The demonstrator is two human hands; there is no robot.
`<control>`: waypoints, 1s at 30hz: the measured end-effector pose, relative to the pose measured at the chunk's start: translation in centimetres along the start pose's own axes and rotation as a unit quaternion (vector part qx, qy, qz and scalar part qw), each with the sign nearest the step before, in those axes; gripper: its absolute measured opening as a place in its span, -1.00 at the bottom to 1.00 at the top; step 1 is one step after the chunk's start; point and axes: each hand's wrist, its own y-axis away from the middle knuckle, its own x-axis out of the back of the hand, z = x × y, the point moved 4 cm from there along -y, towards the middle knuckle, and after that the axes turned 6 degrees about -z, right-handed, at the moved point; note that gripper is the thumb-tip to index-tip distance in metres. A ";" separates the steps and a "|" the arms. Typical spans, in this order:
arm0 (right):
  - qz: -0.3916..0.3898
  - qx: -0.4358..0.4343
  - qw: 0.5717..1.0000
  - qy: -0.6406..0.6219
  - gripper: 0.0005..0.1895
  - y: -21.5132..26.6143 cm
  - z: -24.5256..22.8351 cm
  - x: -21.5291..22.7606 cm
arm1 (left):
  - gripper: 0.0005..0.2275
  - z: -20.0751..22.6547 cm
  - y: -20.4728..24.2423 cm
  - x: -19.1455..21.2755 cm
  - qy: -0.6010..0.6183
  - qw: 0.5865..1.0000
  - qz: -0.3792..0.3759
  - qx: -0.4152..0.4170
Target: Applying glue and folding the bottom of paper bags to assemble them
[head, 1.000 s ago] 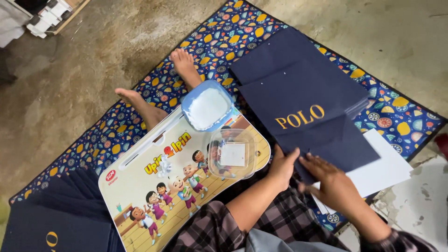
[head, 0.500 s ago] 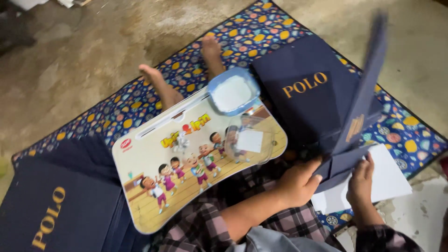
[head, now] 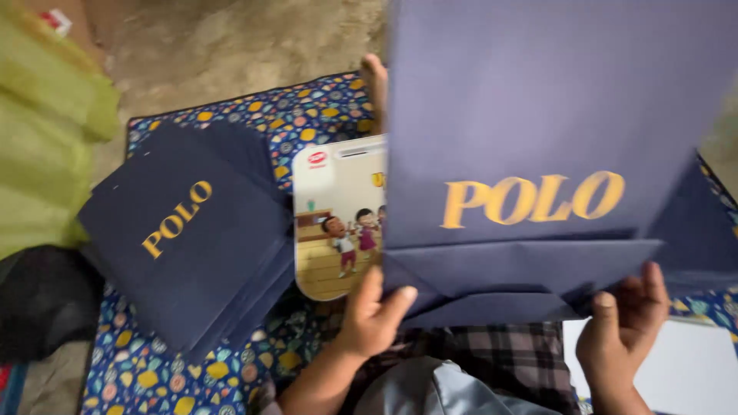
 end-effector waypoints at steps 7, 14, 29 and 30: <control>-0.240 -0.063 0.966 -0.078 -0.29 0.1 -3.5 -14.0 | -0.42 -4.2 6.5 12.7 0.111 0.953 0.276 0.056; -0.385 -0.142 0.912 0.015 -0.23 -0.2 -0.8 -23.4 | -0.43 -6.1 7.6 17.3 0.054 0.945 0.285 0.155; -0.398 0.200 0.765 0.465 -0.38 -5.0 0.0 -27.3 | -0.41 -8.5 6.8 17.2 -0.023 0.939 0.279 0.199; -0.387 0.198 0.750 0.499 -0.38 -5.3 -0.8 -27.1 | -0.40 -8.5 6.8 17.2 -0.031 0.938 0.275 0.209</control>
